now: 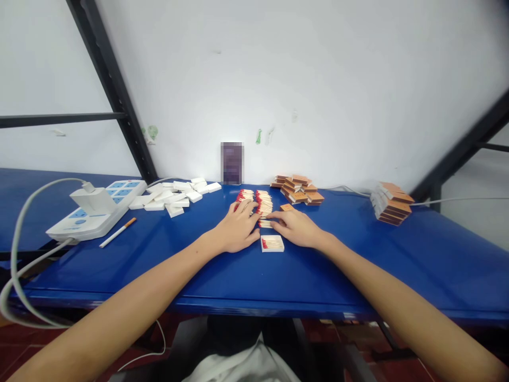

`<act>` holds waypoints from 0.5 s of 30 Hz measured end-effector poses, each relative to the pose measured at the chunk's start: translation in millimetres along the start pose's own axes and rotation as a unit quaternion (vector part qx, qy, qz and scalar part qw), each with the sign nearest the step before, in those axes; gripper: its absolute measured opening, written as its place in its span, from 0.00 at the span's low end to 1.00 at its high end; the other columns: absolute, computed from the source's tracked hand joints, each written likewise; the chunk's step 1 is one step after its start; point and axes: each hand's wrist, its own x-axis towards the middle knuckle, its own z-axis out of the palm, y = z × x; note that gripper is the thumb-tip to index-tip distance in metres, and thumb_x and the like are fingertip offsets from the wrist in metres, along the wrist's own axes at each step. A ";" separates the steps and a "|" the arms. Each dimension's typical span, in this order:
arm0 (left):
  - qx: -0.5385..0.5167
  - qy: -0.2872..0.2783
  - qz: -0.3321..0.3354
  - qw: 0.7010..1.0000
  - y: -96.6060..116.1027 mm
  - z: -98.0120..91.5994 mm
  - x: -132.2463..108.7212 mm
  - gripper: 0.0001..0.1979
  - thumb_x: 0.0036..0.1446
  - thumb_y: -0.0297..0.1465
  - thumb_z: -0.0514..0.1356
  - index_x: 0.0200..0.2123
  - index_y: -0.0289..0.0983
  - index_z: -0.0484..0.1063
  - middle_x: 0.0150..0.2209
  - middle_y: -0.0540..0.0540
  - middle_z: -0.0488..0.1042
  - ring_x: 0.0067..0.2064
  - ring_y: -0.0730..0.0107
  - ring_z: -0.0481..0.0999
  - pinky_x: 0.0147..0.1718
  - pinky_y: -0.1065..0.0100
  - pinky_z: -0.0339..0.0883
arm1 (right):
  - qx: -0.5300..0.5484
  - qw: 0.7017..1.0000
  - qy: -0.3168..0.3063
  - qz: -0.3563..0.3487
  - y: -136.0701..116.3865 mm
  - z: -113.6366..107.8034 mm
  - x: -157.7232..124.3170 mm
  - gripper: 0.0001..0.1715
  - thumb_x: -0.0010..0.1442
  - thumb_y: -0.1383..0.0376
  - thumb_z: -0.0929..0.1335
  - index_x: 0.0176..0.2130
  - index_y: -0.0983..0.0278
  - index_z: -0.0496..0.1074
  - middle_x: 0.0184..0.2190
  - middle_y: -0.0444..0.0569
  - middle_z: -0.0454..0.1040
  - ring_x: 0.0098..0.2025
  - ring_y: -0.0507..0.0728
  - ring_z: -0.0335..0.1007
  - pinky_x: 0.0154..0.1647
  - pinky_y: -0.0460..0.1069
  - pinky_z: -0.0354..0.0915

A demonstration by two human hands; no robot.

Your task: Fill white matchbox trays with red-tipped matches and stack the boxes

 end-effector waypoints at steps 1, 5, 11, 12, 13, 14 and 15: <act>0.000 -0.001 0.001 1.000 0.1 -0.6 -0.3 0.21 0.67 0.37 0.50 0.56 0.31 0.70 0.63 0.30 0.62 0.66 0.44 0.56 0.60 0.44 0.55 | 0.001 1.000 0.001 -0.002 -0.1 0.0 -0.1 0.21 0.70 0.60 0.61 0.57 0.59 0.73 0.42 0.52 0.77 0.41 0.57 0.70 0.40 0.49 0.60; -0.002 -0.003 0.004 1.000 0.3 -2.3 -2.3 0.21 0.67 0.37 0.51 0.55 0.31 0.71 0.63 0.30 0.62 0.67 0.43 0.56 0.61 0.44 0.54 | -0.001 1.000 -0.001 -0.002 0.0 0.2 -0.5 0.21 0.70 0.60 0.61 0.57 0.59 0.74 0.40 0.51 0.77 0.41 0.57 0.70 0.39 0.49 0.59; -0.002 0.002 0.015 1.000 0.5 -1.9 -6.0 0.18 0.66 0.36 0.52 0.52 0.32 0.72 0.62 0.32 0.63 0.66 0.44 0.58 0.62 0.44 0.52 | -0.008 1.000 -0.002 -0.005 1.4 1.1 0.3 0.20 0.69 0.60 0.62 0.57 0.59 0.74 0.32 0.49 0.77 0.43 0.59 0.69 0.37 0.49 0.58; 0.000 0.003 0.017 1.000 0.6 -1.8 -6.3 0.18 0.66 0.36 0.52 0.52 0.32 0.73 0.62 0.32 0.63 0.66 0.45 0.58 0.62 0.44 0.52 | -0.006 1.000 -0.002 -0.004 1.3 1.0 0.4 0.20 0.69 0.60 0.62 0.56 0.59 0.74 0.32 0.49 0.77 0.42 0.59 0.69 0.37 0.49 0.57; 0.001 0.003 0.019 1.000 0.6 -1.8 -6.6 0.19 0.66 0.36 0.52 0.52 0.32 0.73 0.62 0.32 0.63 0.66 0.45 0.58 0.62 0.44 0.52 | -0.003 1.000 -0.003 -0.004 1.2 0.8 0.3 0.20 0.69 0.60 0.62 0.55 0.60 0.74 0.32 0.49 0.77 0.41 0.58 0.69 0.36 0.49 0.57; 0.000 0.004 0.020 1.000 0.5 -1.6 -6.9 0.19 0.66 0.37 0.52 0.52 0.33 0.73 0.62 0.32 0.63 0.66 0.45 0.58 0.62 0.45 0.52 | 0.000 1.000 -0.004 -0.004 0.9 0.4 0.2 0.20 0.69 0.60 0.62 0.55 0.60 0.75 0.31 0.49 0.77 0.40 0.58 0.69 0.36 0.48 0.57; -0.001 0.006 0.022 1.000 0.3 -1.4 -7.2 0.19 0.66 0.37 0.52 0.52 0.32 0.73 0.62 0.32 0.63 0.66 0.44 0.58 0.62 0.45 0.52 | 0.003 1.000 -0.004 -0.004 0.5 0.0 0.1 0.19 0.70 0.60 0.62 0.54 0.60 0.75 0.31 0.49 0.76 0.40 0.58 0.69 0.35 0.48 0.57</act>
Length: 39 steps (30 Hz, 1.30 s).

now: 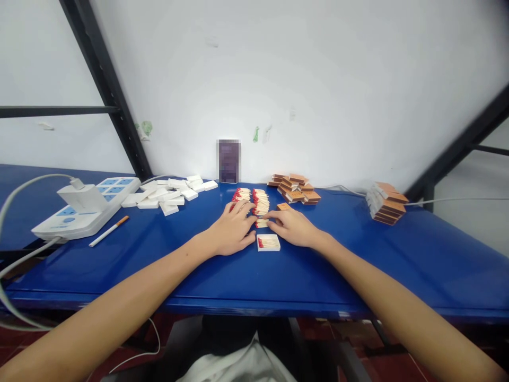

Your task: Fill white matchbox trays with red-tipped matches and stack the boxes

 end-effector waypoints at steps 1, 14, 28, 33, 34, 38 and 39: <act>-0.001 0.001 0.001 1.000 -0.2 0.3 -0.3 0.19 0.67 0.38 0.52 0.52 0.32 0.73 0.62 0.32 0.63 0.66 0.44 0.58 0.62 0.45 0.52 | 0.003 1.000 -0.001 -0.001 -0.4 -0.4 -0.1 0.19 0.70 0.59 0.62 0.54 0.61 0.75 0.30 0.48 0.76 0.40 0.58 0.69 0.35 0.48 0.56; -0.019 0.008 0.008 1.000 -0.8 0.5 -4.0 0.18 0.67 0.37 0.51 0.52 0.35 0.73 0.61 0.33 0.64 0.66 0.45 0.57 0.61 0.44 0.53 | 0.027 1.000 -0.001 -0.005 3.1 1.5 1.3 0.16 0.67 0.58 0.66 0.50 0.61 0.76 0.27 0.44 0.73 0.30 0.52 0.65 0.31 0.47 0.53; -0.053 -0.005 -0.013 0.999 4.0 -7.4 -2.0 0.15 0.66 0.36 0.54 0.49 0.36 0.75 0.62 0.35 0.64 0.65 0.46 0.58 0.62 0.42 0.52 | 0.048 0.998 -0.013 -0.029 2.5 -1.3 1.4 0.12 0.68 0.61 0.65 0.45 0.63 0.76 0.26 0.43 0.71 0.29 0.52 0.62 0.31 0.46 0.52; -0.064 -0.011 -0.020 0.998 3.1 -7.7 -0.6 0.14 0.66 0.37 0.55 0.47 0.37 0.74 0.62 0.36 0.63 0.65 0.46 0.58 0.62 0.41 0.52 | 0.071 0.996 -0.030 -0.049 2.5 -2.5 0.8 0.13 0.69 0.61 0.63 0.44 0.64 0.75 0.26 0.43 0.70 0.27 0.52 0.60 0.32 0.47 0.52; -0.064 -0.013 -0.021 0.998 2.7 -7.6 -0.7 0.13 0.66 0.37 0.55 0.47 0.37 0.74 0.62 0.36 0.63 0.65 0.47 0.58 0.62 0.42 0.52 | 0.074 0.995 -0.032 -0.052 2.4 -2.6 0.6 0.14 0.69 0.60 0.63 0.44 0.64 0.74 0.26 0.43 0.69 0.27 0.52 0.60 0.32 0.47 0.52; -0.063 -0.017 -0.020 0.998 0.9 -7.0 -1.6 0.12 0.66 0.37 0.55 0.47 0.38 0.74 0.61 0.37 0.64 0.64 0.48 0.59 0.61 0.43 0.53 | 0.077 0.995 -0.031 -0.056 1.3 -3.3 -0.1 0.13 0.69 0.60 0.63 0.43 0.64 0.74 0.25 0.43 0.68 0.28 0.52 0.60 0.32 0.47 0.52; -0.062 -0.016 -0.018 0.998 0.6 -6.8 -1.8 0.12 0.66 0.37 0.56 0.46 0.38 0.73 0.61 0.37 0.64 0.64 0.48 0.59 0.61 0.43 0.53 | 0.077 0.995 -0.032 -0.056 0.9 -3.7 -0.2 0.13 0.69 0.60 0.63 0.43 0.64 0.74 0.25 0.42 0.68 0.28 0.52 0.59 0.32 0.47 0.51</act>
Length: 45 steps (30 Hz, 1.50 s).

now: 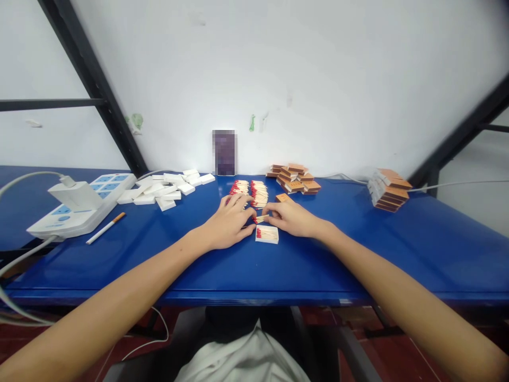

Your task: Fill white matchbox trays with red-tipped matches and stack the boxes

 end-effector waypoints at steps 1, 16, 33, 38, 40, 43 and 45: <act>0.002 0.004 0.004 1.000 -0.1 0.1 -0.1 0.11 0.66 0.37 0.56 0.46 0.38 0.73 0.61 0.37 0.64 0.63 0.48 0.59 0.60 0.44 0.52 | 0.001 1.000 -0.002 0.000 -0.5 -0.2 0.0 0.13 0.69 0.60 0.63 0.43 0.64 0.73 0.25 0.42 0.68 0.28 0.52 0.59 0.32 0.47 0.51; -0.065 0.091 0.031 0.993 8.3 -9.9 1.2 0.10 0.52 0.28 0.51 0.21 0.36 0.64 0.19 0.50 0.68 0.23 0.71 0.61 0.33 0.61 0.56 | 0.021 1.000 -0.013 0.004 2.1 0.0 -0.9 0.10 0.68 0.59 0.65 0.41 0.63 0.72 0.24 0.41 0.66 0.27 0.51 0.59 0.29 0.46 0.50; -0.076 0.008 -0.028 0.997 12.9 -13.9 0.3 0.09 0.62 0.32 0.49 0.45 0.39 0.61 0.21 0.55 0.66 0.23 0.66 0.66 0.28 0.67 0.56 | -0.036 0.999 0.006 0.027 -0.3 -3.3 -1.4 0.11 0.66 0.59 0.66 0.39 0.64 0.75 0.26 0.44 0.71 0.28 0.51 0.61 0.30 0.47 0.51; -0.081 0.004 -0.005 0.997 8.2 -12.3 -1.4 0.05 0.62 0.31 0.51 0.41 0.40 0.63 0.23 0.54 0.67 0.25 0.67 0.67 0.28 0.67 0.55 | -0.078 0.996 0.017 0.045 0.5 -6.8 -2.4 0.10 0.63 0.60 0.68 0.37 0.62 0.77 0.27 0.45 0.73 0.28 0.52 0.63 0.31 0.47 0.52; -0.083 0.007 0.026 0.996 6.8 -11.7 -1.7 0.04 0.63 0.31 0.51 0.38 0.40 0.64 0.25 0.53 0.69 0.27 0.68 0.68 0.30 0.67 0.56 | -0.076 0.996 0.014 0.047 0.4 -8.0 -3.0 0.09 0.61 0.60 0.69 0.36 0.61 0.78 0.26 0.44 0.73 0.28 0.51 0.63 0.30 0.47 0.52; -0.110 0.008 0.066 0.992 6.8 -12.0 -1.5 0.05 0.63 0.30 0.52 0.35 0.39 0.67 0.28 0.51 0.71 0.30 0.69 0.68 0.32 0.67 0.58 | -0.069 0.997 0.012 0.044 1.5 -8.0 -3.3 0.09 0.60 0.59 0.69 0.36 0.60 0.78 0.26 0.43 0.74 0.28 0.51 0.63 0.30 0.47 0.52; -0.130 0.015 0.087 0.988 7.6 -12.8 -1.0 0.05 0.61 0.29 0.54 0.33 0.38 0.68 0.29 0.50 0.71 0.32 0.69 0.68 0.36 0.67 0.60 | -0.066 0.997 0.013 0.043 2.4 -7.2 -3.1 0.09 0.61 0.59 0.69 0.37 0.60 0.78 0.26 0.43 0.74 0.28 0.51 0.64 0.30 0.47 0.52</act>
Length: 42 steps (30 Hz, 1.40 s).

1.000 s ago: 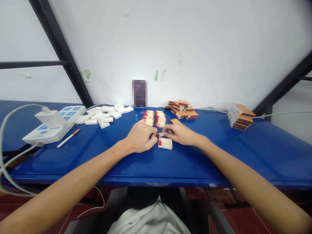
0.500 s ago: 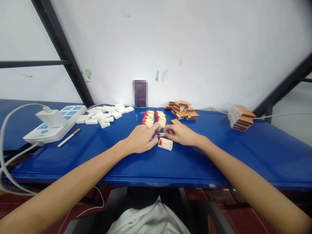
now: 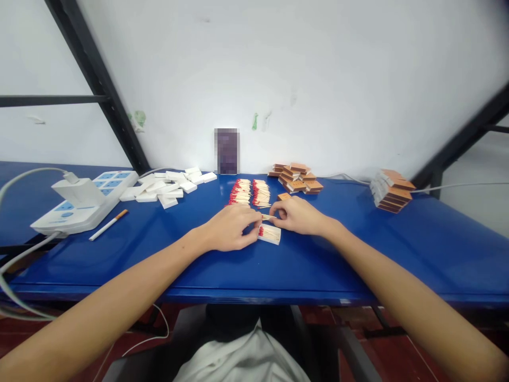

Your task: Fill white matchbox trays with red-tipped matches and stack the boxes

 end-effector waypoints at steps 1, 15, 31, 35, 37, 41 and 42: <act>-0.006 0.006 0.006 1.000 0.4 -0.3 0.4 0.05 0.60 0.29 0.55 0.32 0.37 0.69 0.28 0.50 0.71 0.34 0.68 0.68 0.39 0.66 0.61 | 0.002 1.000 -0.001 0.000 0.2 0.4 0.2 0.09 0.61 0.59 0.69 0.36 0.61 0.78 0.27 0.43 0.74 0.28 0.52 0.64 0.30 0.47 0.52; 0.004 0.020 0.013 1.000 0.1 2.0 -0.5 0.11 0.63 0.33 0.55 0.47 0.39 0.72 0.55 0.42 0.69 0.54 0.58 0.69 0.54 0.58 0.62 | 0.043 0.997 -0.064 -0.001 -3.6 -5.0 -3.4 0.07 0.66 0.62 0.65 0.39 0.64 0.70 0.31 0.47 0.72 0.31 0.53 0.63 0.31 0.47 0.54; -0.018 0.042 0.023 0.999 2.2 5.6 0.2 0.09 0.64 0.30 0.53 0.42 0.38 0.72 0.48 0.43 0.74 0.49 0.63 0.73 0.53 0.61 0.63 | 0.055 0.996 -0.067 -0.014 -3.6 -4.3 -3.2 0.03 0.63 0.66 0.66 0.37 0.63 0.68 0.28 0.44 0.71 0.28 0.51 0.61 0.30 0.46 0.52; -0.023 0.048 0.024 0.998 2.6 7.1 -0.1 0.12 0.64 0.31 0.53 0.47 0.37 0.72 0.51 0.40 0.70 0.49 0.62 0.72 0.50 0.63 0.67 | 0.058 0.996 -0.066 -0.016 -3.2 -3.6 -2.5 0.02 0.63 0.66 0.66 0.38 0.64 0.68 0.28 0.44 0.70 0.28 0.51 0.61 0.30 0.46 0.52; -0.007 0.045 0.024 0.999 4.0 6.5 0.1 0.13 0.64 0.31 0.53 0.49 0.37 0.72 0.51 0.40 0.70 0.51 0.61 0.72 0.52 0.61 0.66 | 0.061 0.996 -0.063 -0.019 -3.6 -3.3 -2.3 0.03 0.63 0.66 0.66 0.38 0.64 0.68 0.28 0.44 0.70 0.28 0.51 0.61 0.30 0.46 0.52; 0.049 0.035 0.004 0.998 4.3 6.9 1.4 0.15 0.64 0.35 0.55 0.52 0.39 0.71 0.53 0.40 0.70 0.54 0.55 0.69 0.56 0.52 0.60 | 0.061 0.996 -0.061 -0.019 -5.6 -2.7 -2.0 0.04 0.65 0.65 0.65 0.39 0.64 0.69 0.28 0.44 0.70 0.29 0.52 0.62 0.30 0.46 0.52; 0.059 0.032 -0.002 0.998 3.6 7.5 1.8 0.15 0.64 0.36 0.55 0.51 0.39 0.71 0.54 0.40 0.70 0.55 0.53 0.68 0.57 0.50 0.59 | 0.061 0.996 -0.059 -0.021 -5.8 -2.3 -1.9 0.05 0.65 0.64 0.65 0.40 0.64 0.69 0.28 0.44 0.70 0.29 0.52 0.62 0.30 0.46 0.52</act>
